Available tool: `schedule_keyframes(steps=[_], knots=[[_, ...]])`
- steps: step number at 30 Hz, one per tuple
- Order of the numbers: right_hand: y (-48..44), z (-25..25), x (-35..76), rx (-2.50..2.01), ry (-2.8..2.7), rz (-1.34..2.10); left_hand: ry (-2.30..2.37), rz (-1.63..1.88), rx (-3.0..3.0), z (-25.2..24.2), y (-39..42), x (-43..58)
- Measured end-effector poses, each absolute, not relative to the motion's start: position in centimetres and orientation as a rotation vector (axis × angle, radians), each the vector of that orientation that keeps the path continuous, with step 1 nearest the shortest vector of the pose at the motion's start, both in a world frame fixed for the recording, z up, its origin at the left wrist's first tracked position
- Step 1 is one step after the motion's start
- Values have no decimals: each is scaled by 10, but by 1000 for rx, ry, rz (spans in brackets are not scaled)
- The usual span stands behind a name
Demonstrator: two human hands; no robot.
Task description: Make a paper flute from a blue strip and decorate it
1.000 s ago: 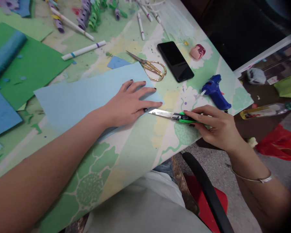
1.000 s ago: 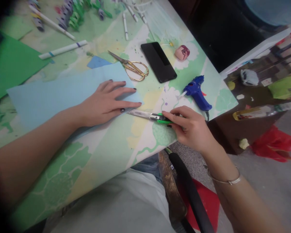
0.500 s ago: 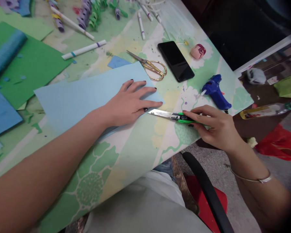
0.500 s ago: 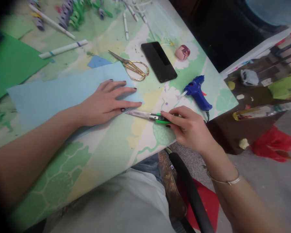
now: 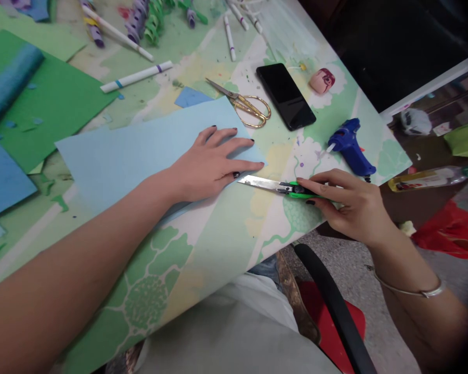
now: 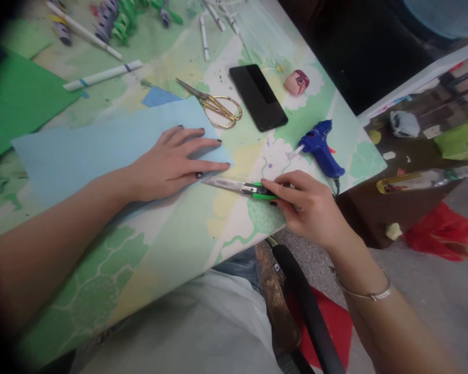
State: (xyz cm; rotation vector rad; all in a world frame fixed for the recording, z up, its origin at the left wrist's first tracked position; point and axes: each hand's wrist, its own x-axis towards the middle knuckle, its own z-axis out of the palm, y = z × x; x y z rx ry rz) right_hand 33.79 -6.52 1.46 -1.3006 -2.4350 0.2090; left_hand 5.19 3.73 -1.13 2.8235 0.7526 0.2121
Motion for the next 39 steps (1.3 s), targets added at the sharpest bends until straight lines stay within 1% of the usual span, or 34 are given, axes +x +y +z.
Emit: schedule_keyframes(steps=[18,28,35,39], knots=[[-66,13,336,-1295,-2449,205,760,229,2830,-15,38,51],[-67,14,334,-1300,-2438,215,755,171,2807,-11,38,52],[-68,14,334,-1311,-2432,235,605,227,2622,-3,45,41],[-68,14,334,-1301,-2439,229,544,146,2552,3,49,35]])
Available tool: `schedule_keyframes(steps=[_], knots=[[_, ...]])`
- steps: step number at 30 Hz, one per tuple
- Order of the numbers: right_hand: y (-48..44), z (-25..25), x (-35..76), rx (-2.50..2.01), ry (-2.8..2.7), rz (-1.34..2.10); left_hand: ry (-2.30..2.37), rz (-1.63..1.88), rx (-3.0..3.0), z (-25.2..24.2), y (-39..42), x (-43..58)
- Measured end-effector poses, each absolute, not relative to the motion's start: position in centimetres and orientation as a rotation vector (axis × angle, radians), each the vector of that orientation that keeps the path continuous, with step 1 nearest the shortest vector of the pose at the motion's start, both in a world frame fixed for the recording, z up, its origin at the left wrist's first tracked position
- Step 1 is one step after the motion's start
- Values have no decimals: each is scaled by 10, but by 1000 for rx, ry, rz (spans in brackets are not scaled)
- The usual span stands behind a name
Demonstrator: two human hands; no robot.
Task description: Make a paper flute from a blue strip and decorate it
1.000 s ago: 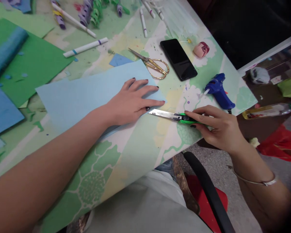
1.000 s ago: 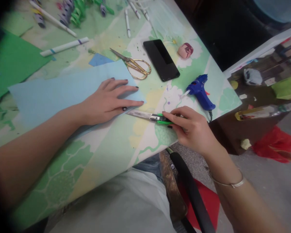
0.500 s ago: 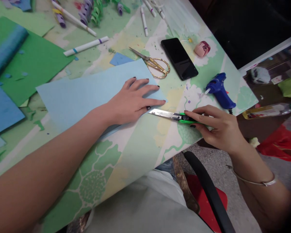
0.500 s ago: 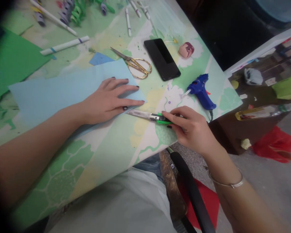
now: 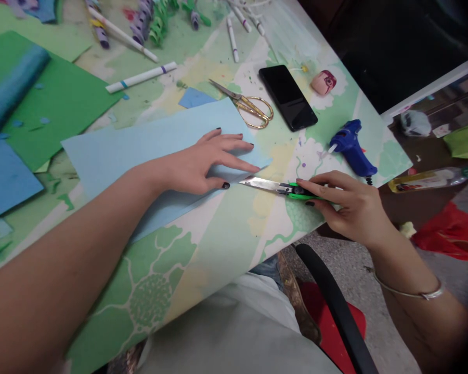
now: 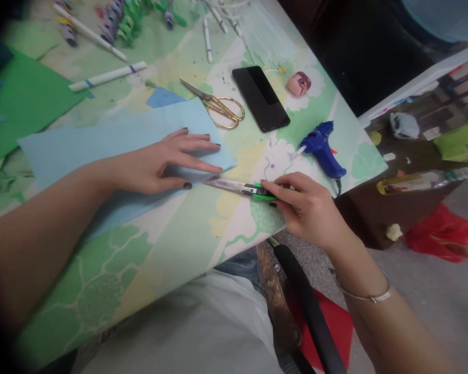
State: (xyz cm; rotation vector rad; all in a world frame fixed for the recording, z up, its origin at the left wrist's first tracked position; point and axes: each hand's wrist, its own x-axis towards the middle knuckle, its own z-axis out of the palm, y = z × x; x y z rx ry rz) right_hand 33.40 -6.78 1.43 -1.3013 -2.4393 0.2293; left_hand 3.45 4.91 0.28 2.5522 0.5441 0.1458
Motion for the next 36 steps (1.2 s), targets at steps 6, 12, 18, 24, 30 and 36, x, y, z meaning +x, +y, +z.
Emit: schedule_keyframes(steps=[6,12,18,24,30,36], knots=[[-67,15,334,-1306,-2444,239,527,13,2551,6,53,33],[-66,15,334,-1290,-2449,262,513,-75,2586,9,53,32],[-66,17,334,-1292,-2467,258,504,-69,2593,7,55,32],[-65,17,335,-1289,-2474,244,522,-81,2603,7,55,33],[-65,17,333,-1281,-2485,227,539,-69,2583,7,54,33],[-64,16,332,-1285,-2470,237,542,-92,2603,8,54,32]])
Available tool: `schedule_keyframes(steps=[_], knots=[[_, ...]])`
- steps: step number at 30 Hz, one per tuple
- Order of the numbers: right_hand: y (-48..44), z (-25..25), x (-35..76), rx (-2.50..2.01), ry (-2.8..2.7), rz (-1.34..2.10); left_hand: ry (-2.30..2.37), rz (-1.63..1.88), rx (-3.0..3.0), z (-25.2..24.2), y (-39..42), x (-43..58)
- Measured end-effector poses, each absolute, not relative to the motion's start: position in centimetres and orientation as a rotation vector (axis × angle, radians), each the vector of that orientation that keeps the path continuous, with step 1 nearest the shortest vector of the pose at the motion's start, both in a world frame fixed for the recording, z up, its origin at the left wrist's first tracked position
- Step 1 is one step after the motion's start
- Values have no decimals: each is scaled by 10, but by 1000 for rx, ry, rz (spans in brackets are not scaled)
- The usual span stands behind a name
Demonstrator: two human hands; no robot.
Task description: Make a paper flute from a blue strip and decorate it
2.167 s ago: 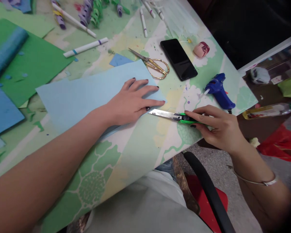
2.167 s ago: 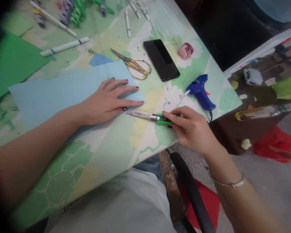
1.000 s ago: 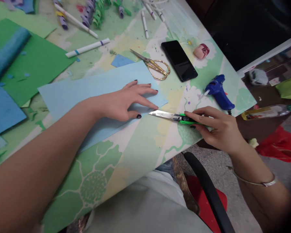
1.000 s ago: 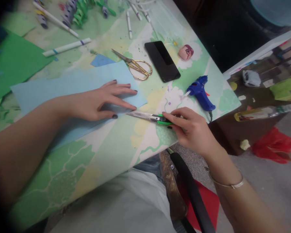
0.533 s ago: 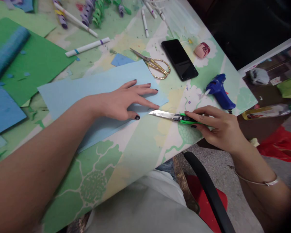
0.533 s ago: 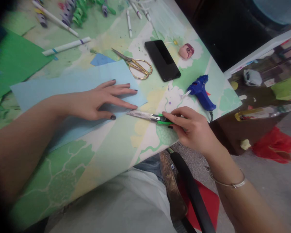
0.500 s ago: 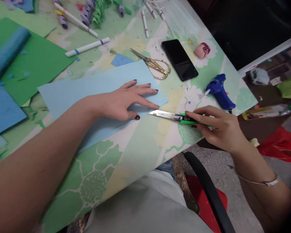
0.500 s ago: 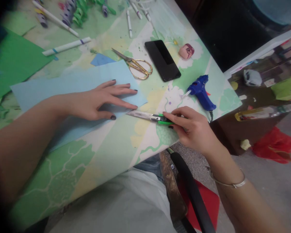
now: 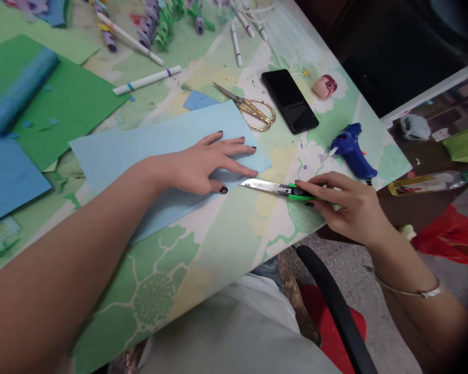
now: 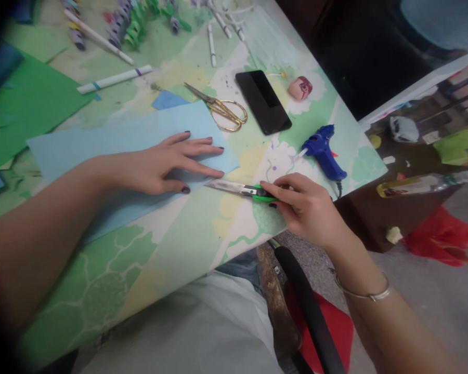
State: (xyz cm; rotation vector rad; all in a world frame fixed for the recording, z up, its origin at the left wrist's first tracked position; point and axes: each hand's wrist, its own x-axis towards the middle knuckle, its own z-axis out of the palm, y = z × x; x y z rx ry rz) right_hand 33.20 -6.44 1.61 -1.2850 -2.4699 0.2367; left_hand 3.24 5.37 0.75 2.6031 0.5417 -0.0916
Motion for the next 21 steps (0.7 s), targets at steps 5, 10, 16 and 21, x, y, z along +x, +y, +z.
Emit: schedule_keyframes(steps=[5,10,16,21], knots=[[-64,17,330,-1274,-2481,247,552,-85,2578,7,53,34],[-64,17,330,-1295,-2472,260,530,-41,2579,7,52,31],[-64,18,328,-1285,-2482,271,529,-30,2586,7,52,31],[-64,18,325,-1283,-2472,252,525,-37,2595,7,52,31]])
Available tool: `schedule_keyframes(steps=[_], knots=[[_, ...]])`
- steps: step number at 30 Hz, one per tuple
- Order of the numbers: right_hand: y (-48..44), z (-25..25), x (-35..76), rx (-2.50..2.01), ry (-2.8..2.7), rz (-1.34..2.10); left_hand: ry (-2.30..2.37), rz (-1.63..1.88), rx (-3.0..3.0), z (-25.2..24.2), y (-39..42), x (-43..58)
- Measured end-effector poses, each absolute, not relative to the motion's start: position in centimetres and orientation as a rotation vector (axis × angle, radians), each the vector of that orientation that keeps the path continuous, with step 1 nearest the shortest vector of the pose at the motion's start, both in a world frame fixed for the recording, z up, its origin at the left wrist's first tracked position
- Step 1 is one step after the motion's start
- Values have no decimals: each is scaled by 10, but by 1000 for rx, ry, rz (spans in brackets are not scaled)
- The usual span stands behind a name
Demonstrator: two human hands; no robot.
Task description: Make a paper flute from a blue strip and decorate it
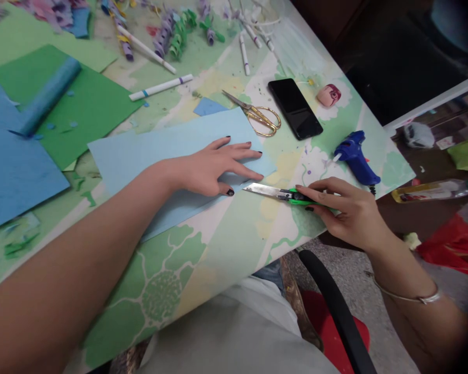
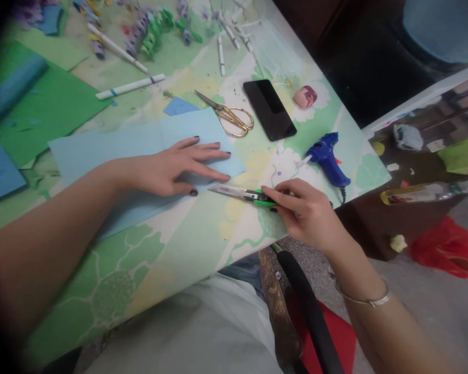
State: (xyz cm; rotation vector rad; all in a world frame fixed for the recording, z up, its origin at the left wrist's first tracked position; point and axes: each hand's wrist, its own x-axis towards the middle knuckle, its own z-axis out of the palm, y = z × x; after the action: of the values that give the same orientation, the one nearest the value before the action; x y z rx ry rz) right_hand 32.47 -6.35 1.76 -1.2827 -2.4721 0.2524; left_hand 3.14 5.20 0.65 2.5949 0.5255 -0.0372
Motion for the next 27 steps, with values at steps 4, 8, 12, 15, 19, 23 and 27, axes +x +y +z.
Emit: schedule_keyframes(steps=[4,8,12,15,19,23,27], knots=[[-63,17,326,-1264,-2491,247,537,-41,2576,6,52,31],[-64,17,325,-1268,-2484,243,533,-43,2569,6,52,31],[-64,17,320,-1272,-2487,249,526,-45,2589,6,52,31],[-65,18,319,-1274,-2484,258,529,-53,2592,6,52,31],[-64,18,318,-1281,-2479,263,532,-53,2569,5,53,32],[-62,17,318,-1262,-2497,251,521,-27,2560,6,52,31],[-62,17,318,-1239,-2515,249,541,-15,2552,9,42,19]])
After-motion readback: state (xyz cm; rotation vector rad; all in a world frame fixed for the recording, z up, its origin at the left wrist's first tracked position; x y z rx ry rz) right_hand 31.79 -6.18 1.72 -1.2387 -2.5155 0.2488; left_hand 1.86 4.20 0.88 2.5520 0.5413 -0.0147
